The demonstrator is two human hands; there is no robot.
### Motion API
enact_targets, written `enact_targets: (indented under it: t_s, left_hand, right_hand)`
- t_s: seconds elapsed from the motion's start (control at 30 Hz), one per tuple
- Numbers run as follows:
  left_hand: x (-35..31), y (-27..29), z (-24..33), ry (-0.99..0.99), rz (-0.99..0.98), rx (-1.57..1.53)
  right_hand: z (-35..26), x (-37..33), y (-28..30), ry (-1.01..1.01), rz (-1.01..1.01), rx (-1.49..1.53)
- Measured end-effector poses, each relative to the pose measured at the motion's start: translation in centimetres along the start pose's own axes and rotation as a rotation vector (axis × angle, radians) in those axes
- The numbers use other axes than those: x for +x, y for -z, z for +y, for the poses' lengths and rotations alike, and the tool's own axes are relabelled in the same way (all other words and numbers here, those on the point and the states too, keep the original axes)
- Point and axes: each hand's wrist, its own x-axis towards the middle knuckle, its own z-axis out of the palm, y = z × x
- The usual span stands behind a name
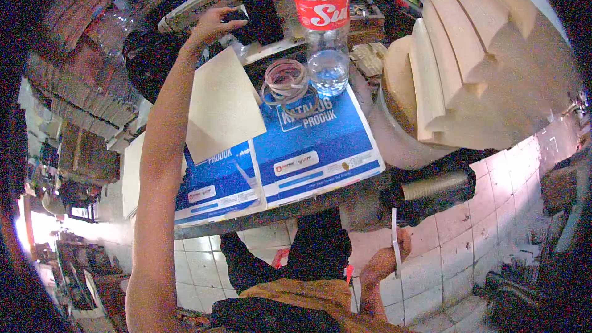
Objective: The person applies adhesive strips from a roll to the edges of individual paper sheets and then places the sheets into a stack.
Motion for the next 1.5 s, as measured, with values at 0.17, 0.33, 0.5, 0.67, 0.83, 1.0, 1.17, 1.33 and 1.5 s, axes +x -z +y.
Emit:
enact_targets:
  t_s: [0.17,0.33,0.5,0.67,0.83,1.0,1.17,1.33,1.5]
  left_hand:
    - [3.7,-4.7,-0.7,0.203,-0.281,-0.336]
    - [4.9,-7.6,-6.6,0.265,-0.275,-0.413]
    - [5.6,-7.2,-7.0,0.171,-0.227,-0.019]
    - [4.9,-2.5,-4.8,0.029,-0.051,0.197]
    - [-2.7,3.3,2.4,-0.072,0.267,0.074]
    - [-20.0,1.2,7.8,0.036,0.051,0.079]
    - [-32.7,-6.3,10.5,0.180,-0.165,0.162]
    - [-40.6,-5.6,17.1,0.230,-0.146,0.073]
    - [-45.8,-1.9,18.7,0.191,0.123,-0.283]
  right_hand:
    - [-0.5,3.0,-2.0,0.214,-0.098,0.019]
    - [-2.5,3.8,-5.5,-0.270,0.477,-0.615]
    - [-1.1,2.7,-0.8,0.040,0.112,-0.232]
    - [-1.1,2.6,-0.6,0.097,0.014,-0.220]
    - [-1.7,2.4,0.4,0.049,0.002,-0.100]
    - [-5.0,2.8,-2.4,0.066,-0.066,0.005]
    - [-8.9,2.0,-7.5,0.051,-0.245,0.155]
    - [-11.6,-0.1,-12.7,0.163,-0.334,0.296]
    - [-13.4,-4.5,-17.1,0.103,-0.618,0.187]
